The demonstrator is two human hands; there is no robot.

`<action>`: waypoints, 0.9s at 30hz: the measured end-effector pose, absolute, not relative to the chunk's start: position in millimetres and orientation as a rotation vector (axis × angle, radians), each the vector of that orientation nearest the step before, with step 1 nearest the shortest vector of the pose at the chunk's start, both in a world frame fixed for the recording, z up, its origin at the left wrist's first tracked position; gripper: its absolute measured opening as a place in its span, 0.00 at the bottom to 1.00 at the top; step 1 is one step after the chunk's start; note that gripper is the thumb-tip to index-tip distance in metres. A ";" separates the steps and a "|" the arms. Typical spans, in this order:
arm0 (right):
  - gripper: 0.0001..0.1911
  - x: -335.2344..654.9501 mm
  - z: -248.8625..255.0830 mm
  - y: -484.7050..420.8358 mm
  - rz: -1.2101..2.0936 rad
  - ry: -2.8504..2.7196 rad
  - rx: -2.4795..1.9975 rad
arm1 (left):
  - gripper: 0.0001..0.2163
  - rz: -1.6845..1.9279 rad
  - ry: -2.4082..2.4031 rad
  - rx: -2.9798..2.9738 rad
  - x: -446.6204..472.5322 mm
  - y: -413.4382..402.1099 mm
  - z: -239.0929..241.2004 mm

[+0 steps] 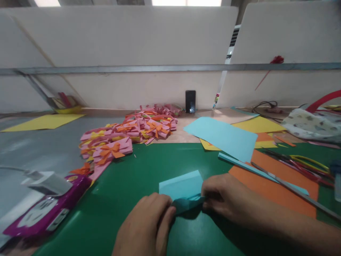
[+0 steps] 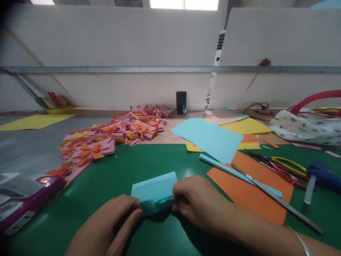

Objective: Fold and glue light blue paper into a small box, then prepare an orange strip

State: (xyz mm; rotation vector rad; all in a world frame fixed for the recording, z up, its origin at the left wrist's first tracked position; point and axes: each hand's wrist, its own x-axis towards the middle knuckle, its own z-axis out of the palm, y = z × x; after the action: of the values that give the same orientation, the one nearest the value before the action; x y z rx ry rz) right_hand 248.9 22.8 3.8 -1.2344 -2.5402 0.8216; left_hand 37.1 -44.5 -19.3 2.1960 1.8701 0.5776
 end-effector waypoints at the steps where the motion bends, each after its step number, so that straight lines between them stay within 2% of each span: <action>1: 0.06 248.9 6.4 23.0 0.912 -2.523 -1.229 | 0.10 0.568 1.873 2.164 38.4 -44.2 -17.4; 5: 0.12 246.8 15.6 23.9 1.083 -2.481 -1.212 | 0.10 0.527 1.904 2.096 42.3 -42.7 -11.1; 14: 0.15 244.6 12.5 20.5 0.775 -2.544 -1.254 | 0.15 0.524 1.899 2.037 46.7 -42.4 -3.5; 27: 0.14 238.8 7.9 20.8 0.515 -2.592 -1.355 | 0.14 0.477 1.993 2.129 48.4 -45.3 -8.2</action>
State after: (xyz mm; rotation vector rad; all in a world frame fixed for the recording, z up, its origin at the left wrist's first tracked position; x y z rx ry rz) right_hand 238.8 20.8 7.9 -1.3552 -2.5920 0.5153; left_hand 48.4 -45.3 -8.2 2.1293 1.9928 0.4773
